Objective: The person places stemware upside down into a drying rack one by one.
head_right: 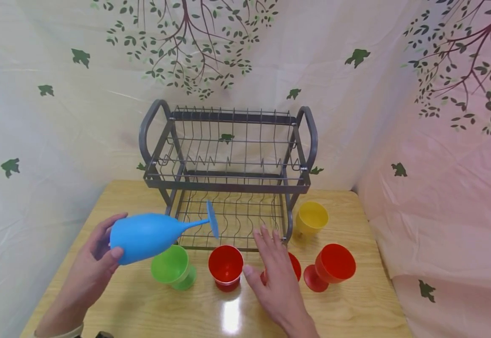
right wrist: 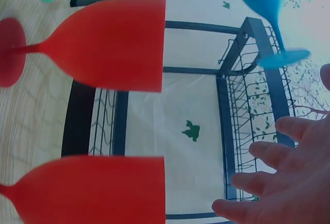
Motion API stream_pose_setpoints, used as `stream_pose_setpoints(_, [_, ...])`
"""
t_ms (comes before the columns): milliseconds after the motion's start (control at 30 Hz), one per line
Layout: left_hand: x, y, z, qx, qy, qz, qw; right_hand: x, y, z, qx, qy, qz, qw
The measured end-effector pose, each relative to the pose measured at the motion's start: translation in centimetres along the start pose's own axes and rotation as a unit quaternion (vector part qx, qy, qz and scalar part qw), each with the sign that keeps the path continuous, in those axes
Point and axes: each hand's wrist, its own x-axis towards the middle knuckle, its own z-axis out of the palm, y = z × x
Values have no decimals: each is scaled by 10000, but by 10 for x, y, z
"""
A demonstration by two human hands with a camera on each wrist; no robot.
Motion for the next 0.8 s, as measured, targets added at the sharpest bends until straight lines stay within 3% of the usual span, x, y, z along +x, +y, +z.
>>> stream_pose_setpoints(300, [6,-11,47,-799,-446,-141,9957,7,-8,9,1013,-47,127,9948])
stream_pose_setpoints(600, [10,-21,74,-821,-458,-274,9952,14,-12,19,1904,-192,209,9813])
stream_pose_setpoints(800, [12,-28,87,-1079,-627,-316,9917,21,-19,23,2846,-325,237,9578])
